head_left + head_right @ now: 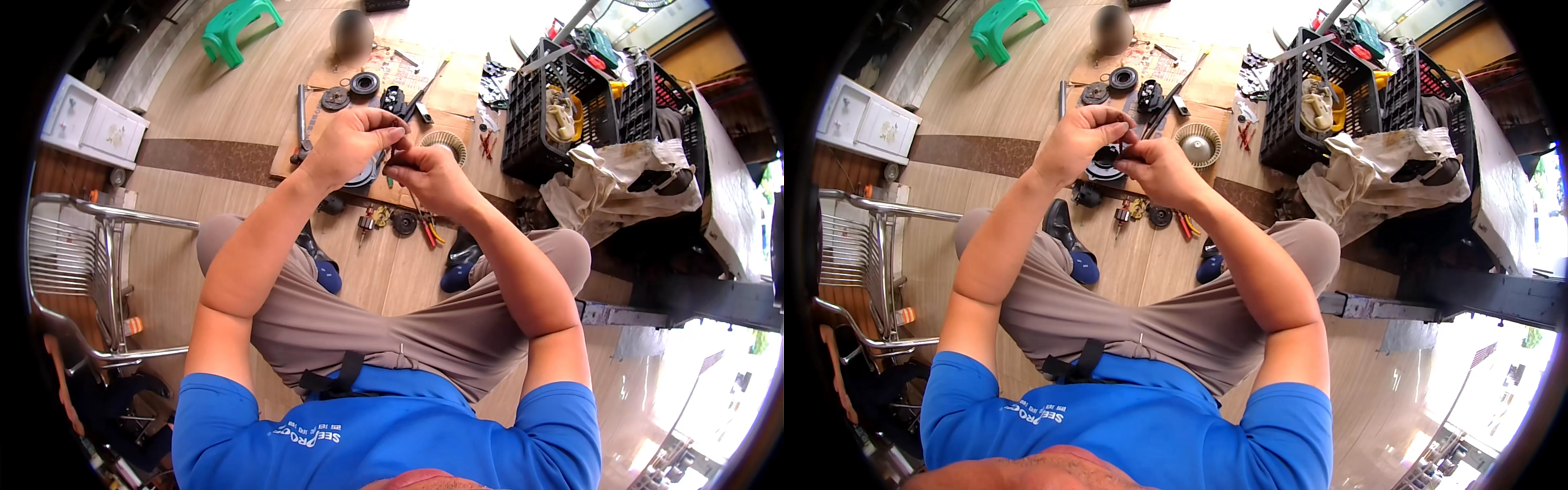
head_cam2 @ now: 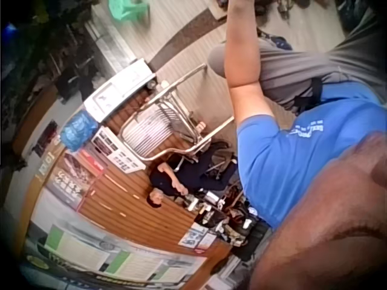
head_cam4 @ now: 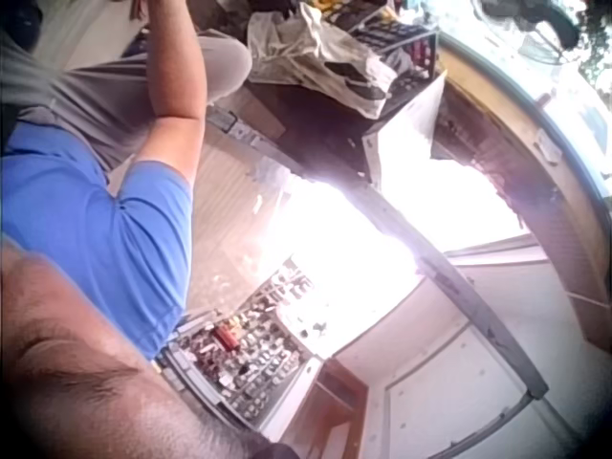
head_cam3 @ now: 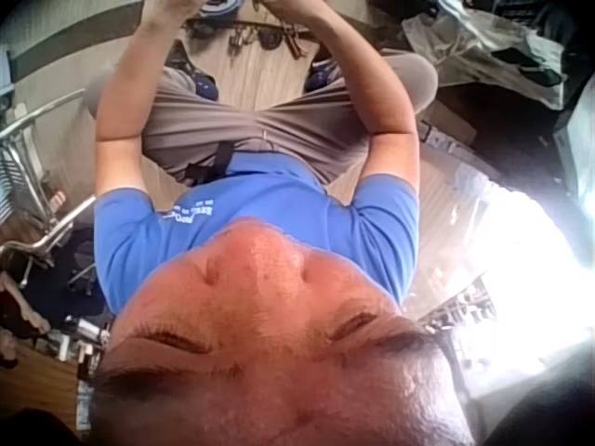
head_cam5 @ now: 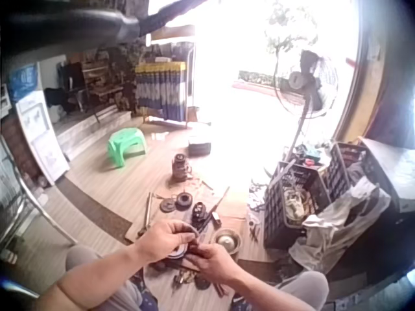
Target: The person sits on the floor and uses a screwdriver to manipulate and wire components of a disassembled electric motor, handling various gears, wires, and internal parts.
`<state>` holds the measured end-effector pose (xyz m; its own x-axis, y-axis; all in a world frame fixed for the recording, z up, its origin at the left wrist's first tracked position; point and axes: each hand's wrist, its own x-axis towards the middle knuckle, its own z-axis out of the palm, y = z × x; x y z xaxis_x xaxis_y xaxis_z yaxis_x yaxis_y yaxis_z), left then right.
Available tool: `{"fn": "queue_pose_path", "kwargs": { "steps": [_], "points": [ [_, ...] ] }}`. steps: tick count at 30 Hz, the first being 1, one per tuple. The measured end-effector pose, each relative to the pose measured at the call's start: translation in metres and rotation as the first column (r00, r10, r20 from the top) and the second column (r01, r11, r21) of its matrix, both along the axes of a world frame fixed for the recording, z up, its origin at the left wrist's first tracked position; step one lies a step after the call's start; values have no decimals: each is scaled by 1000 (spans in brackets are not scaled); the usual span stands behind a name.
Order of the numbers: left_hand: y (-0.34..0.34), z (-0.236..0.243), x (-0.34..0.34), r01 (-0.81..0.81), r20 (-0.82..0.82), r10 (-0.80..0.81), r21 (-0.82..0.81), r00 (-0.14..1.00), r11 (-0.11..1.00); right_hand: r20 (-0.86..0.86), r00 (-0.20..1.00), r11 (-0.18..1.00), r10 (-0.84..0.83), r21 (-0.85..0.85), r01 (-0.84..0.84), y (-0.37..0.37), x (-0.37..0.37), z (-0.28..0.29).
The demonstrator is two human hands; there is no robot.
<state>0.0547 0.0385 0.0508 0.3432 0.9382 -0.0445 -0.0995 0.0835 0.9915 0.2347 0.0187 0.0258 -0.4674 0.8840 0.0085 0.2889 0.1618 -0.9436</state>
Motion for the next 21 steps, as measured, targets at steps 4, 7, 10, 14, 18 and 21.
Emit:
{"fn": "queue_pose_path", "kwargs": {
  "steps": [4,7,10,14,18,21],
  "points": [
    [-1,-2,1,-98,-107,102,49,989,994,-3,999,998,-45,-49,44,1,-2,-4],
    [-2,0,2,-125,-142,132,57,981,991,-12,999,996,-38,79,39,0,-3,-7],
    [-3,-3,2,-138,-228,162,116,960,984,99,995,987,-22,162,6,-3,-5,5],
    [-7,0,14,-183,-398,270,243,877,953,214,972,946,-92,324,18,-5,-8,3],
    [-6,-2,17,-271,-416,358,256,836,928,193,971,940,-144,334,73,-6,-11,-3],
    [-4,-3,15,-300,-379,353,192,856,934,129,983,959,-131,269,92,-7,-12,-3]
  ]
}}
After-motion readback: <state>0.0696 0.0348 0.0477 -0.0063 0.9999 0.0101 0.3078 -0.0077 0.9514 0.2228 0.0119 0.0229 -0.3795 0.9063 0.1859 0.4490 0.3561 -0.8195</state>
